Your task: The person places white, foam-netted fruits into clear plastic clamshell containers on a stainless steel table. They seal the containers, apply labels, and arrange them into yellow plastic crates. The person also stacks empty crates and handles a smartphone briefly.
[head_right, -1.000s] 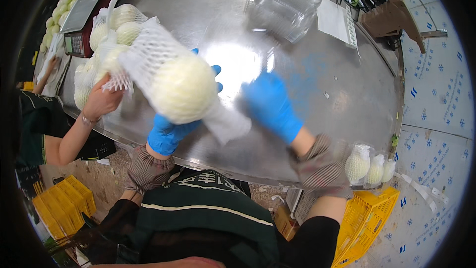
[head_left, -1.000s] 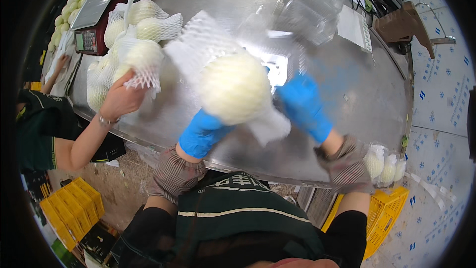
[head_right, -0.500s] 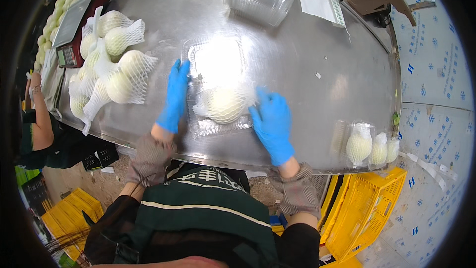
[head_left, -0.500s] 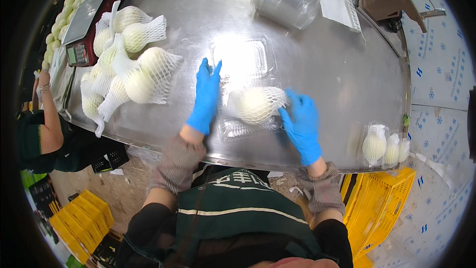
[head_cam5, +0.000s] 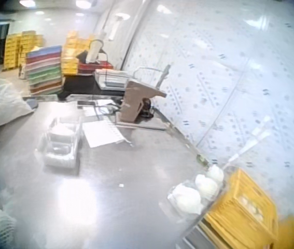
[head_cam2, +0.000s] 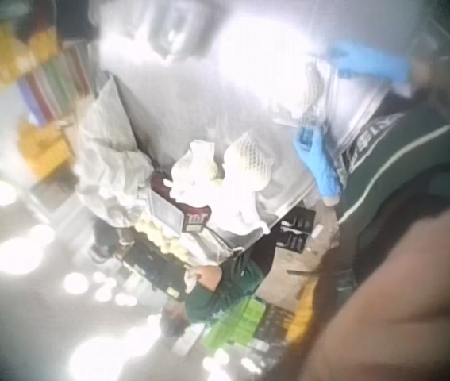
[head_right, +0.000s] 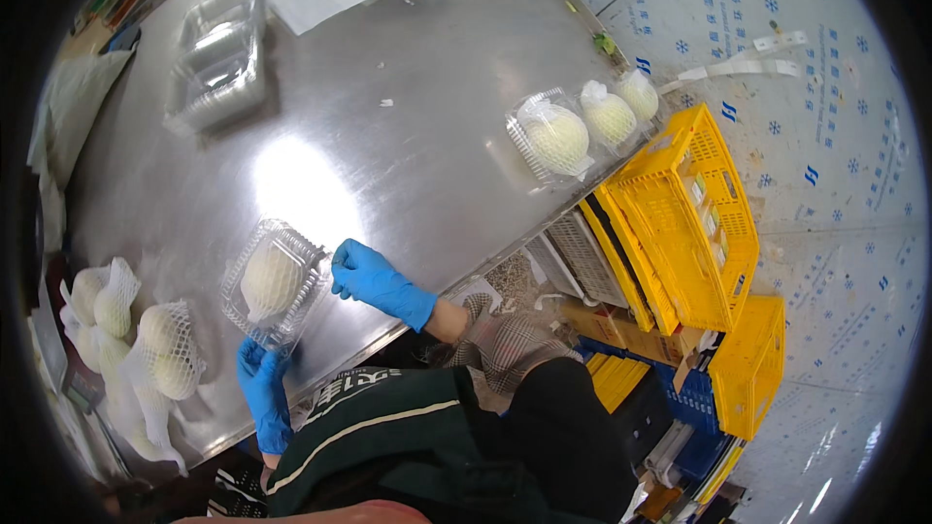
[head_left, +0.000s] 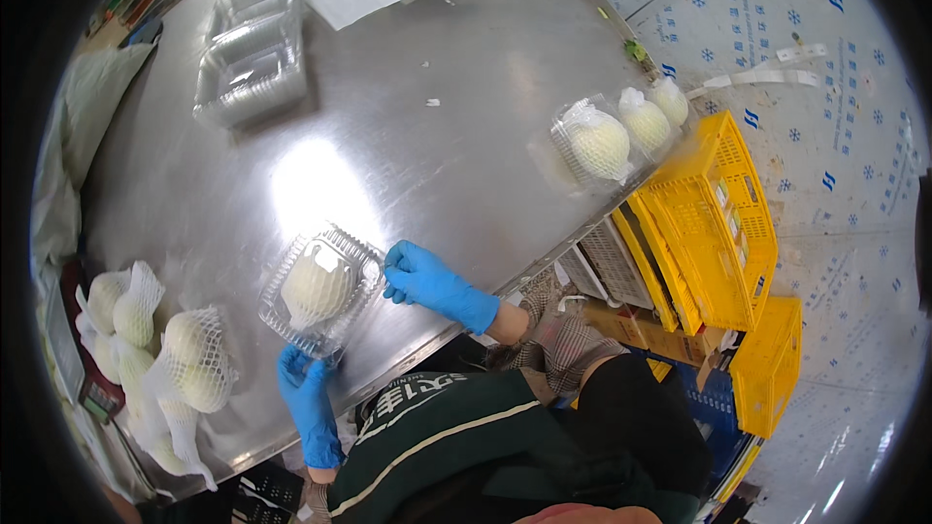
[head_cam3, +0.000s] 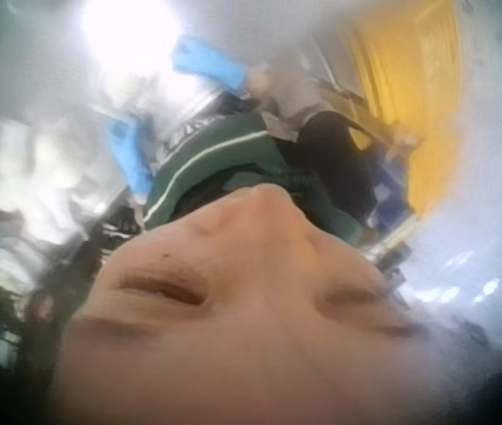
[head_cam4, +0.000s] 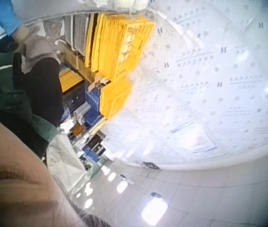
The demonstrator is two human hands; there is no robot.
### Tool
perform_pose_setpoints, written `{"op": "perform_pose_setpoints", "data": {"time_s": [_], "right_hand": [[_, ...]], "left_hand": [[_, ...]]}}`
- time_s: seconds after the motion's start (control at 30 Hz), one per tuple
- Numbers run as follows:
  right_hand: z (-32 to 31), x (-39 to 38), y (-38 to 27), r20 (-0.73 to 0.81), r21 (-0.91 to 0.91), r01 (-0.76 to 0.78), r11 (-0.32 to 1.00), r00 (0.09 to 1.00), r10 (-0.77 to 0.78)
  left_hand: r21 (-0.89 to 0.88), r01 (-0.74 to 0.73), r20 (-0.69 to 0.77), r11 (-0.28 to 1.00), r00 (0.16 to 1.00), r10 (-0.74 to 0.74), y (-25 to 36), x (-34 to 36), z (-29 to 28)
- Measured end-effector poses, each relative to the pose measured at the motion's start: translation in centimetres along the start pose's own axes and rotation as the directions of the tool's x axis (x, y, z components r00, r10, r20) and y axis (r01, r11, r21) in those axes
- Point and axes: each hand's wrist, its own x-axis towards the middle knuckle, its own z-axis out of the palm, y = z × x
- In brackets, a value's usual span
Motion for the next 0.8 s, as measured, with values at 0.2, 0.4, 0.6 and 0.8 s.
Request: {"op": "perform_pose_setpoints", "data": {"time_s": [0.2,0.4,0.6,0.8], "right_hand": [[-1.5,0.6,0.7,0.034,0.331,-0.077,0.941,0.997,0.07],[-9.1,1.2,-2.2,-0.11,0.29,0.015,0.957,0.994,0.017],[-24.4,3.6,-6.3,-0.149,-0.823,0.208,0.528,0.819,-0.555],[-41.1,2.0,-9.4,-0.393,-0.916,-0.27,0.295,0.748,-0.535]], "left_hand": [[-0.222,0.108,-0.038,0.969,0.992,-0.119,0.6,0.4,2.7],[-0.25,0.311,0.148,0.917,0.948,-0.281,-0.5,2.3,10.3],[-0.139,0.412,0.402,0.901,0.855,-0.329,0.9,5.3,18.5],[0.377,-0.138,0.52,0.916,0.85,-0.086,5.4,10.2,26.7]]}}
